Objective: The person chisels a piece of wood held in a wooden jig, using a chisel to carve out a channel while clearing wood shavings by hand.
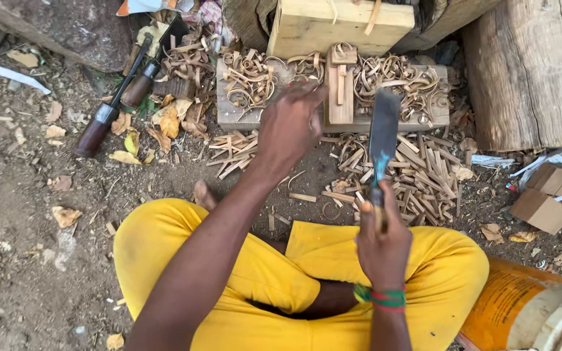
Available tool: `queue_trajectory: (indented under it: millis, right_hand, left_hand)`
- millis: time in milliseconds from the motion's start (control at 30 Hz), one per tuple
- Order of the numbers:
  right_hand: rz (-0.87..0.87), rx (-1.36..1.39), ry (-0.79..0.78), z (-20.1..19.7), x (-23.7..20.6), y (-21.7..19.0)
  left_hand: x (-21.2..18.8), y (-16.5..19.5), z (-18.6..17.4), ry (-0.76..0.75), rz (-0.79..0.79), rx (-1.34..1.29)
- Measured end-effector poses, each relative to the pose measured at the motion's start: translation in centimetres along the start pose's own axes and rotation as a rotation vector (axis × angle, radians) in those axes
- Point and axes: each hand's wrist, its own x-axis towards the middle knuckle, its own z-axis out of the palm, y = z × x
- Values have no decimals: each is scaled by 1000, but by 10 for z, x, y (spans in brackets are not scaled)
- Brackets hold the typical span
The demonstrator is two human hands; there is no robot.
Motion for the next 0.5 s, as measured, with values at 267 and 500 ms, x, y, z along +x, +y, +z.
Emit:
queue_trajectory:
  millis: [267, 500]
  right_hand:
    - [-119, -276, -54, -3, -15, -12]
    - [-35, -312, -147, 16, 1, -29]
  left_hand:
    - [14, 2, 10, -11, 20, 7]
    - [-7, 38, 1, -157, 155, 22]
